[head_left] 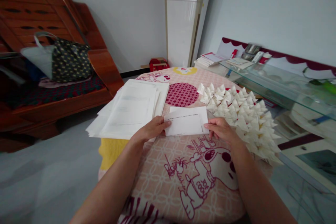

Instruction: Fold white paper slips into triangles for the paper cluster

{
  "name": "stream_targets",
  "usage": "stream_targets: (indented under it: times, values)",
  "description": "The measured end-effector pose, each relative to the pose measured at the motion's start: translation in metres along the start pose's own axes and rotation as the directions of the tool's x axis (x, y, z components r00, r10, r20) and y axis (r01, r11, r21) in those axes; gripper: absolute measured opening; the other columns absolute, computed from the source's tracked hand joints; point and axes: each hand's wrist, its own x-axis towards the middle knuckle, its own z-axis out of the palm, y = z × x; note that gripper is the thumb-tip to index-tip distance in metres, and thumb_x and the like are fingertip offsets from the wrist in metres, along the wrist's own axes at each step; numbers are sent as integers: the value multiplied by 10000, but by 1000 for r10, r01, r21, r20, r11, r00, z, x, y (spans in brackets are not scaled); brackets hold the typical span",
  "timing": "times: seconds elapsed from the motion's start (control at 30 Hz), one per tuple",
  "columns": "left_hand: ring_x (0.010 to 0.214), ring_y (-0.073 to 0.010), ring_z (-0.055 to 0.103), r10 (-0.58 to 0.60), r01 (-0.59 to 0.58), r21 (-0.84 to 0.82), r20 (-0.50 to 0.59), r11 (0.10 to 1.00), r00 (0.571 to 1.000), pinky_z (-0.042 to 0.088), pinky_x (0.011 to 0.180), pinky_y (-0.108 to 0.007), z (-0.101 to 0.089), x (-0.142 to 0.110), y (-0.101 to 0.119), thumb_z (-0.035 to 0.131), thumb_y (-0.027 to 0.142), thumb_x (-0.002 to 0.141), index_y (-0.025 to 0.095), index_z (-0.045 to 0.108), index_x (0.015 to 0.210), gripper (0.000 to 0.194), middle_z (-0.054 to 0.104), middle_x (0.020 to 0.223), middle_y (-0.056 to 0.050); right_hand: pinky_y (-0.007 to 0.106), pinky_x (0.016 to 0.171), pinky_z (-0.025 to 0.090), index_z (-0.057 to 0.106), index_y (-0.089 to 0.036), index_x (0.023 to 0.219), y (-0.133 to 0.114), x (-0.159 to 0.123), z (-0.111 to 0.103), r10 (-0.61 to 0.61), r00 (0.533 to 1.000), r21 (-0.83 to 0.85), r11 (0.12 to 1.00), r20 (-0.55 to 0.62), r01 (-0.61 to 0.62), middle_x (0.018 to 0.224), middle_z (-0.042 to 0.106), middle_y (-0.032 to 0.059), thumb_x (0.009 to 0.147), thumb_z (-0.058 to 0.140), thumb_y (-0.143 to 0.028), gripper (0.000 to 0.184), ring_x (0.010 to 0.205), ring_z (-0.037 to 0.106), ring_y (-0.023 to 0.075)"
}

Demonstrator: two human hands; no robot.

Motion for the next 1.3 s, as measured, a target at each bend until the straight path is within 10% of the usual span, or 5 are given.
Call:
stream_targets:
  times: [0.2,0.37,0.7,0.9,1.3]
  values:
    - [628,-164,534,94,-5,281,-304,960,948,418,646,-279,18,14,13,523,277,900,136,690,900,218,557,613,7,226,417,302,668,-185,709,6,10,16,8,978,-149,988,-206,-39,448,522,-30,806,583,-393,245,406,483,125]
    - [709,-178,619,113,-18,238,-389,971,914,483,762,-287,21,17,15,580,231,872,81,494,1473,626,650,693,14,243,486,354,696,-185,704,5,17,21,-113,933,-296,955,-342,7,580,613,7,787,577,-365,232,557,570,160]
    - [720,-190,642,115,-4,321,-328,947,938,507,785,-298,23,11,6,555,144,850,61,400,1547,719,695,736,-20,277,558,449,628,-149,1416,5,14,17,-91,959,-202,979,-269,36,660,693,8,753,633,-305,682,548,572,174]
    - [692,-186,620,137,14,370,-377,929,916,506,782,-306,26,15,5,597,156,835,119,522,1428,598,646,699,14,312,708,509,808,-150,1082,3,17,19,-136,953,-353,935,-272,32,821,768,71,806,610,-289,367,740,676,212]
    - [664,-151,615,102,34,376,-336,926,936,519,770,-280,25,14,4,601,187,859,137,773,1169,358,705,745,-30,306,796,530,811,-155,1102,-8,14,20,-122,962,-457,889,-243,-3,957,804,96,872,598,-238,324,873,730,229]
